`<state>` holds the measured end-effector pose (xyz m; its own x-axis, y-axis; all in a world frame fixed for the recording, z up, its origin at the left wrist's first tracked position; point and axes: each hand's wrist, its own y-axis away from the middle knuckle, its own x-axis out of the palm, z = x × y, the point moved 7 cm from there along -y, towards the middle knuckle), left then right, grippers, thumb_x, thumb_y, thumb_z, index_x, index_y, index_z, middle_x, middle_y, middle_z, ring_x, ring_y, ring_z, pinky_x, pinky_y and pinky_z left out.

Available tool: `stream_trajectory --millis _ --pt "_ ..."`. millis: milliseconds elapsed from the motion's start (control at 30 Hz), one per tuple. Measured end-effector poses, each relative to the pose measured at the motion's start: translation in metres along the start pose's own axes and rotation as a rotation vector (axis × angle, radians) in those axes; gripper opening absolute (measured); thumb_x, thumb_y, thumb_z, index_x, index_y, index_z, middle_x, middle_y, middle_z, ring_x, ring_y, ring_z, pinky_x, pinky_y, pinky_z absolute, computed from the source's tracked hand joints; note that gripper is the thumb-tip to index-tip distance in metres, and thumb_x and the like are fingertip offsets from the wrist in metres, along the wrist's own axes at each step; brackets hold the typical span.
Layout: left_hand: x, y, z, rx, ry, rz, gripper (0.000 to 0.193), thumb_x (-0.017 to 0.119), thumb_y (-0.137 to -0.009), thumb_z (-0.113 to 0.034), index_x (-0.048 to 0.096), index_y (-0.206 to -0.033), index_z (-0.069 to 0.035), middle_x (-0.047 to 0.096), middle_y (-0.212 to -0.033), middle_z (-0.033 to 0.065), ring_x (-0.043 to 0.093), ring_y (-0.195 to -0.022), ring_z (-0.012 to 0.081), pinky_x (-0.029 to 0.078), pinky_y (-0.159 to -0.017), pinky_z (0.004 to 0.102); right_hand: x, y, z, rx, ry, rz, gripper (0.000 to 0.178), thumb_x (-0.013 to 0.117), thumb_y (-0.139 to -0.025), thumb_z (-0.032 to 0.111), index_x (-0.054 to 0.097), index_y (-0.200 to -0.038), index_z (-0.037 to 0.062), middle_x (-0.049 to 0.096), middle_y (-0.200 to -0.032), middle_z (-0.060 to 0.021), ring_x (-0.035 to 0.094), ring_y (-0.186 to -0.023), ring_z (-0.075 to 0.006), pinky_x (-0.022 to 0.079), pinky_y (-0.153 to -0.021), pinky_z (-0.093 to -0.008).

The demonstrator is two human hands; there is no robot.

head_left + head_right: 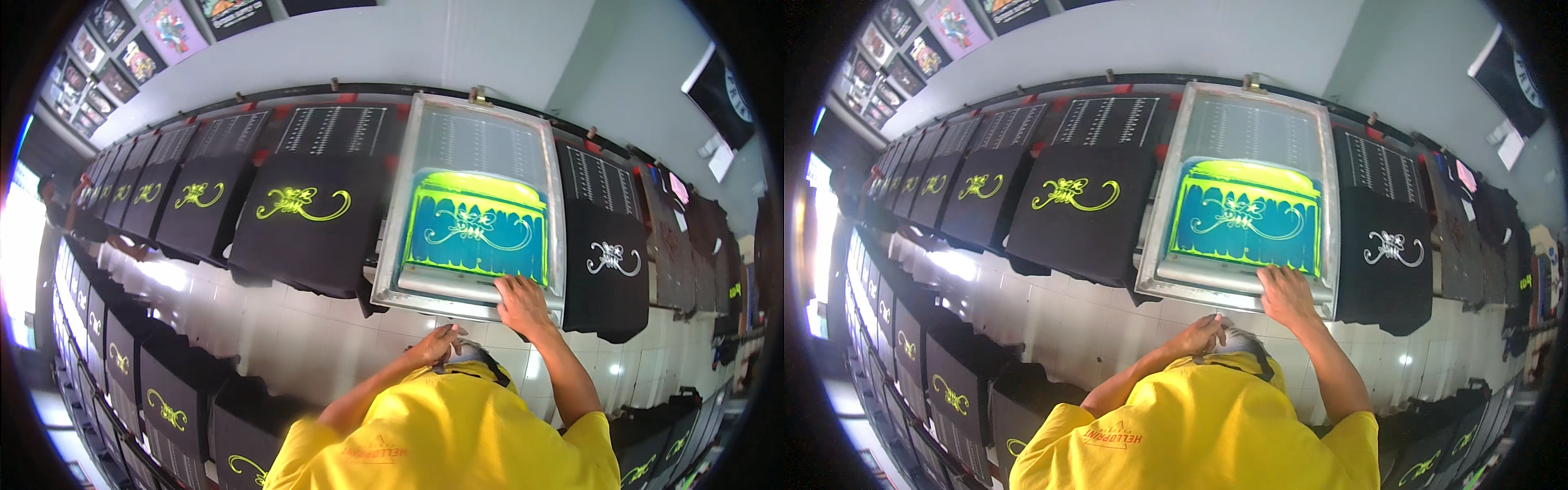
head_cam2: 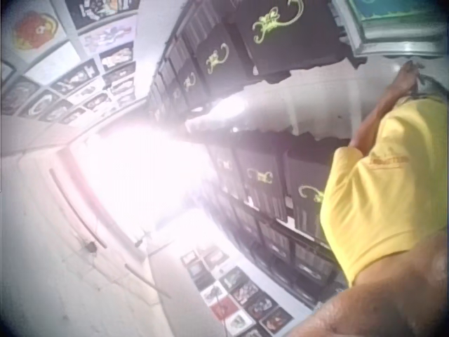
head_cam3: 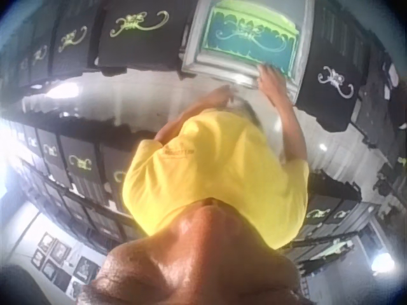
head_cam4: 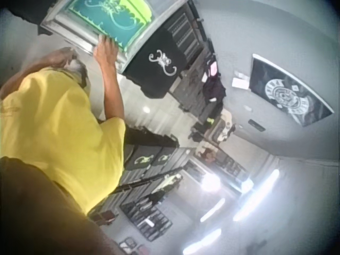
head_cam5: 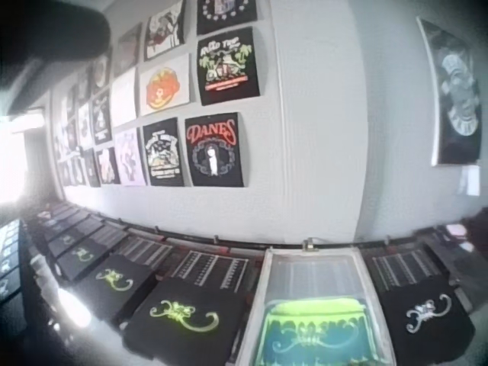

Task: The person performs screen printing on garments by applying ink with a squeegee over a mesh screen and then lifting the frame.

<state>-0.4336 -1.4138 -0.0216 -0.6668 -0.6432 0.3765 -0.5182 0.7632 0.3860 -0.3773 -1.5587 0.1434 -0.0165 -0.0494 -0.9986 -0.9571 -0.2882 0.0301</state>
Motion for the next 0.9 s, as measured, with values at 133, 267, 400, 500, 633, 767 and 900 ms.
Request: stream_trajectory --millis 133,267,400,500,633,767,900 --pt "0.004 -0.022 -0.001 -0.017 0.051 -0.022 0.062 0.028 -0.106 -0.05 0.054 -0.129 0.001 0.063 -0.082 0.0095 0.048 -0.047 0.0104 0.038 -0.041 0.0243 0.009 0.006 -0.003 0.017 0.0 -0.073 0.035 0.075 -0.068 0.014 0.059 -0.098 0.0067 0.062 -0.097 -0.0061 0.06 -0.09 -0.0264 0.048 -0.079 -0.0413" --pt "0.002 -0.029 0.001 -0.062 0.048 0.004 0.063 0.032 -0.105 -0.049 0.053 -0.13 0.004 0.064 -0.084 0.0095 0.047 -0.048 0.011 0.037 -0.042 0.0253 -0.005 0.004 -0.007 0.018 0.001 -0.114 0.037 0.078 -0.067 0.016 0.059 -0.097 0.0075 0.064 -0.098 -0.0057 0.061 -0.09 -0.0258 0.049 -0.077 -0.0406" --pt "0.011 -0.025 -0.014 -0.072 -0.002 -0.056 0.063 0.03 -0.105 -0.05 0.066 -0.088 -0.001 0.051 -0.06 0.0024 0.045 -0.052 0.0121 0.039 -0.049 0.0303 -0.01 -0.029 -0.038 0.025 0.009 -0.16 0.04 0.08 -0.065 0.017 0.059 -0.099 0.0088 0.065 -0.096 -0.0064 0.062 -0.089 -0.0267 0.049 -0.078 -0.0403" --pt "0.016 -0.03 -0.012 -0.007 -0.007 -0.127 0.063 0.03 -0.104 -0.051 0.064 -0.086 -0.001 0.052 -0.061 0.0019 0.046 -0.053 0.0127 0.039 -0.051 0.0304 -0.015 -0.066 -0.064 -0.002 0.015 -0.217 0.041 0.081 -0.065 0.015 0.059 -0.098 0.0086 0.065 -0.097 -0.0067 0.062 -0.09 -0.0271 0.048 -0.079 -0.0406" --pt "0.012 -0.04 -0.001 0.051 -0.165 -0.096 0.064 0.029 -0.103 -0.052 0.06 -0.08 -0.002 0.05 -0.062 0.0038 0.045 -0.059 0.0168 0.041 -0.062 0.034 -0.013 -0.106 -0.093 -0.037 0.048 -0.284 0.039 0.08 -0.066 0.013 0.059 -0.098 0.008 0.064 -0.096 -0.0069 0.062 -0.09 -0.0273 0.049 -0.078 -0.0409" --pt "0.015 -0.034 -0.009 0.025 -0.116 -0.13 0.056 0.031 -0.102 -0.047 0.048 -0.072 -0.004 0.044 -0.063 0.002 0.041 -0.063 0.0162 0.038 -0.064 0.0339 -0.005 -0.137 -0.114 -0.016 0.077 -0.253 0.037 0.08 -0.067 0.014 0.06 -0.097 0.008 0.064 -0.094 -0.007 0.063 -0.09 -0.0275 0.049 -0.078 -0.0411" --pt "0.014 -0.032 -0.005 -0.005 -0.016 -0.159 0.054 0.036 -0.102 -0.047 0.05 -0.071 -0.006 0.043 -0.065 0.0003 0.039 -0.063 0.0146 0.036 -0.064 0.0333 0.004 -0.156 -0.128 0.002 0.096 -0.225 0.034 0.08 -0.069 0.014 0.06 -0.096 0.0074 0.065 -0.095 -0.0073 0.063 -0.09 -0.0282 0.05 -0.079 -0.0415"
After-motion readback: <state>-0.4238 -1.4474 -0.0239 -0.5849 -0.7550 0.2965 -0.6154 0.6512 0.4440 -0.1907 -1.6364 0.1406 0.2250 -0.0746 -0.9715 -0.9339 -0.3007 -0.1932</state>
